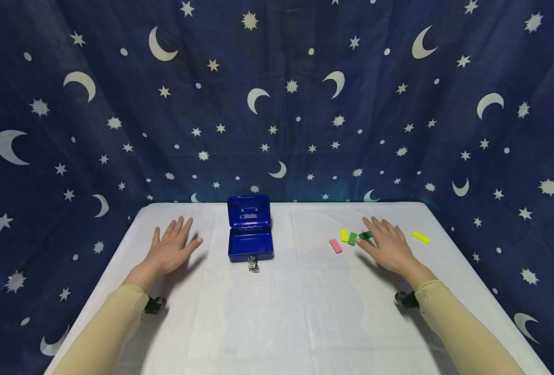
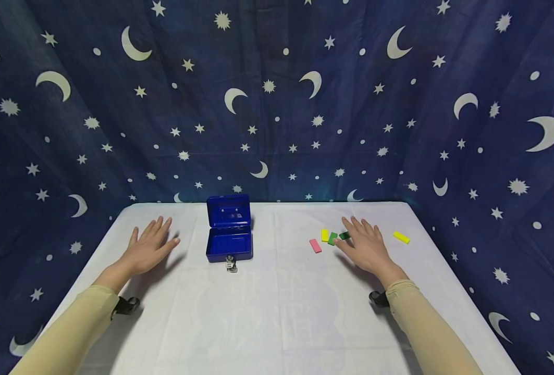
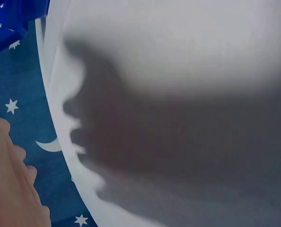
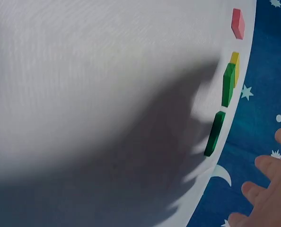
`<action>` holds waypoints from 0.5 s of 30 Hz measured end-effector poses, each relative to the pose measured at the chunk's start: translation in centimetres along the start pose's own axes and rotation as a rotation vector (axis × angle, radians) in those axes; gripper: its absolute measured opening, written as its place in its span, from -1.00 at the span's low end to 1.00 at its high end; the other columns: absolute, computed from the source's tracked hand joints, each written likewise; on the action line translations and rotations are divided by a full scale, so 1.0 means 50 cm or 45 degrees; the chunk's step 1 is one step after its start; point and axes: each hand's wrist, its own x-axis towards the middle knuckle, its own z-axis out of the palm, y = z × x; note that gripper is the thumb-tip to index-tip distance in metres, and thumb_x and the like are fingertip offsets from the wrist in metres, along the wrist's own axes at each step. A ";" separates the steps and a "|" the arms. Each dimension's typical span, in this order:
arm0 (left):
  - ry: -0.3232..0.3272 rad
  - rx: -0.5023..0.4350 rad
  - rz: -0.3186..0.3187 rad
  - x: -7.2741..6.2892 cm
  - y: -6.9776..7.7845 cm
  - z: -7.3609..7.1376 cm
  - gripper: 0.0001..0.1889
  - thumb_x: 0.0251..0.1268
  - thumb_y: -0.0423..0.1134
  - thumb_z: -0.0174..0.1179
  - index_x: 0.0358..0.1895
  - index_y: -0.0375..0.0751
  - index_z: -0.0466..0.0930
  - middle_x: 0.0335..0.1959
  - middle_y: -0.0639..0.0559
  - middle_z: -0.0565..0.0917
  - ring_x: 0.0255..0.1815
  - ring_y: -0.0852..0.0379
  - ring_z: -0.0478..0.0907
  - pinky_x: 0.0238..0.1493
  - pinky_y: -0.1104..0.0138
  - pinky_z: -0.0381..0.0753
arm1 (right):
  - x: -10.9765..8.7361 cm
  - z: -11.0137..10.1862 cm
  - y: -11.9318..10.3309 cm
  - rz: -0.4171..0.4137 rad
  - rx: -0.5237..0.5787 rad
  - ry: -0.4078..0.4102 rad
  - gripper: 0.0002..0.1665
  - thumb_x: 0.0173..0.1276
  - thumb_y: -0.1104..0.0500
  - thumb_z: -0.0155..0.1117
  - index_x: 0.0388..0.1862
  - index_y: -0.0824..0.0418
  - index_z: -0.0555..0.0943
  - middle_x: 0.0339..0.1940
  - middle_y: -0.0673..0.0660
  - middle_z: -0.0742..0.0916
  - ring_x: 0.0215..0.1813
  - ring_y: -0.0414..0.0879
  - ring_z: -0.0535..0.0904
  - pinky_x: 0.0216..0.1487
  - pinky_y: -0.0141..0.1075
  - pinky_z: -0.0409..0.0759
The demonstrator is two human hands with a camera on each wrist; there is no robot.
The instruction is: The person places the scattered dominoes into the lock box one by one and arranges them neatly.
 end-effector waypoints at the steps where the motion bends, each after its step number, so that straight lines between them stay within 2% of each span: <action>1: 0.004 -0.007 0.009 0.001 0.001 0.000 -0.04 0.48 0.45 -0.28 0.65 -0.18 -0.18 0.65 -0.33 -0.18 0.63 -0.35 -0.26 0.44 -0.32 -0.56 | 0.000 0.000 -0.002 -0.009 0.022 -0.002 0.01 0.50 -0.40 -0.02 0.66 0.16 0.05 0.62 0.40 0.15 0.59 0.45 -0.08 0.48 0.39 -0.25; 8: 0.016 -0.093 0.107 0.005 0.013 0.006 -0.09 0.50 0.39 -0.17 0.66 -0.11 -0.16 0.66 -0.28 -0.15 0.63 -0.32 -0.21 0.49 -0.31 -0.36 | 0.002 0.005 -0.011 -0.040 0.098 -0.039 0.01 0.47 -0.42 0.03 0.68 0.07 0.05 0.65 0.30 0.15 0.61 0.35 -0.03 0.50 0.34 -0.12; 15: -0.010 -0.219 0.180 0.001 0.043 0.009 -0.11 0.50 0.32 -0.04 0.66 -0.06 -0.14 0.67 -0.20 -0.14 0.64 -0.29 -0.16 0.53 -0.25 -0.21 | 0.007 0.008 -0.027 -0.086 0.164 -0.047 -0.13 0.48 -0.19 0.24 0.61 0.12 0.21 0.57 0.29 0.33 0.55 0.31 0.16 0.47 0.31 0.10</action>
